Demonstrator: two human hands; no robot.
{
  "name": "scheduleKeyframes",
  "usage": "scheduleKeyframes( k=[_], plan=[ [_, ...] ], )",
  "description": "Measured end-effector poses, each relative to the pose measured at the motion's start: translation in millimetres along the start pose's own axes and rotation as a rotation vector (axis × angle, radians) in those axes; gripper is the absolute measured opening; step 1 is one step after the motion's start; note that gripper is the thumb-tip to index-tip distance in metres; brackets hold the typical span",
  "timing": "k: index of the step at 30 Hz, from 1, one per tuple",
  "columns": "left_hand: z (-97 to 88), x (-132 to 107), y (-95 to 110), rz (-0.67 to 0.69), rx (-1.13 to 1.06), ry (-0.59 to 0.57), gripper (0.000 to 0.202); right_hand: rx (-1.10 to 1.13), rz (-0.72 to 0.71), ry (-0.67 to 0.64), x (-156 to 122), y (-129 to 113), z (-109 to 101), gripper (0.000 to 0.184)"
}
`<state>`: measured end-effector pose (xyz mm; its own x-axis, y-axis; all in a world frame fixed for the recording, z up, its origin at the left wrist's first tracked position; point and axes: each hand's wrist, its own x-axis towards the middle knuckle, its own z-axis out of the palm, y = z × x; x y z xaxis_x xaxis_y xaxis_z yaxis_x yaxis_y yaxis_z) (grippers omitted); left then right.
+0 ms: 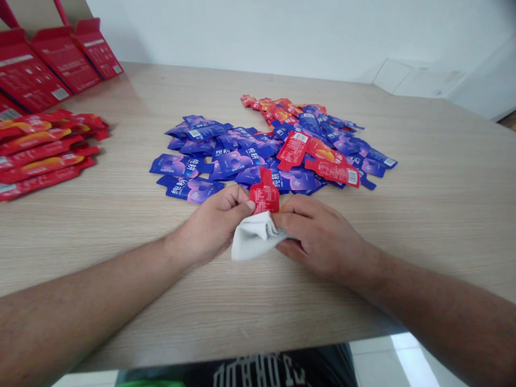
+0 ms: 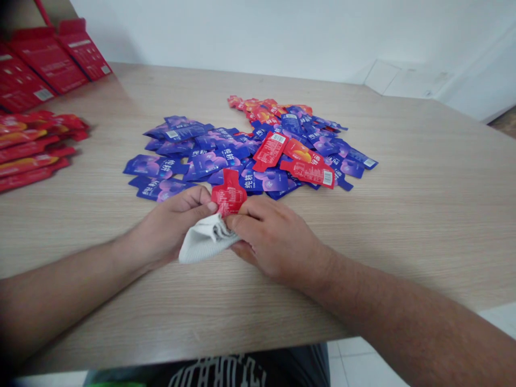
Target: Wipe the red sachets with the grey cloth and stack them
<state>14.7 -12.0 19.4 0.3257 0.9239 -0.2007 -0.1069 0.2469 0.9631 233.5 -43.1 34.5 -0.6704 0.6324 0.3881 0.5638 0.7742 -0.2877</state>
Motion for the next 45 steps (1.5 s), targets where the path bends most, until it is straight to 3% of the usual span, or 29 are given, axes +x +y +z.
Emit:
scheduleKeyframes(
  k=[3, 10, 15, 17, 21, 27, 31, 35, 45],
  plan=[
    [-0.3, 0.0, 0.3, -0.001, 0.013, 0.006, 0.025, 0.012, 0.014, 0.014, 1.3, -1.5, 1.1, 0.016],
    [-6.0, 1.2, -5.2, 0.051, 0.059, -0.049, 0.024, -0.013, -0.062, -0.134, 0.1, 1.2, -4.4, 0.014],
    [-9.2, 3.4, -6.7, 0.044, 0.058, -0.043, 0.028, -0.027, 0.109, 0.026, 1.4, 27.8, -11.6, 0.008],
    [-9.5, 3.4, -6.5, 0.054, 0.063, -0.044, 0.029, -0.007, 0.108, 0.04, 1.6, 30.2, -11.0, 0.008],
    [-11.4, 2.9, -5.9, 0.08, 0.113, -0.126, 0.027, 0.066, 0.022, -0.042, 0.4, 25.9, -8.4, 0.008],
    [-18.0, 2.7, -8.0, 0.11, 0.217, -0.25, 0.024, -0.03, 0.198, 0.156, 2.5, 37.7, -12.7, 0.02],
    [-19.5, 1.8, -8.6, 0.116, 0.252, -0.294, 0.02, -0.004, 0.154, 0.122, 4.0, 40.0, -13.9, 0.017],
    [-18.5, 0.8, -6.3, 0.152, 0.244, -0.313, 0.019, 0.005, 0.228, 0.17, 5.0, 41.2, -12.8, 0.023],
    [-15.1, -2.1, 1.4, 0.183, 0.329, -0.327, 0.019, 0.012, 0.252, 0.192, 4.8, 44.1, -11.4, 0.026]
  ],
)
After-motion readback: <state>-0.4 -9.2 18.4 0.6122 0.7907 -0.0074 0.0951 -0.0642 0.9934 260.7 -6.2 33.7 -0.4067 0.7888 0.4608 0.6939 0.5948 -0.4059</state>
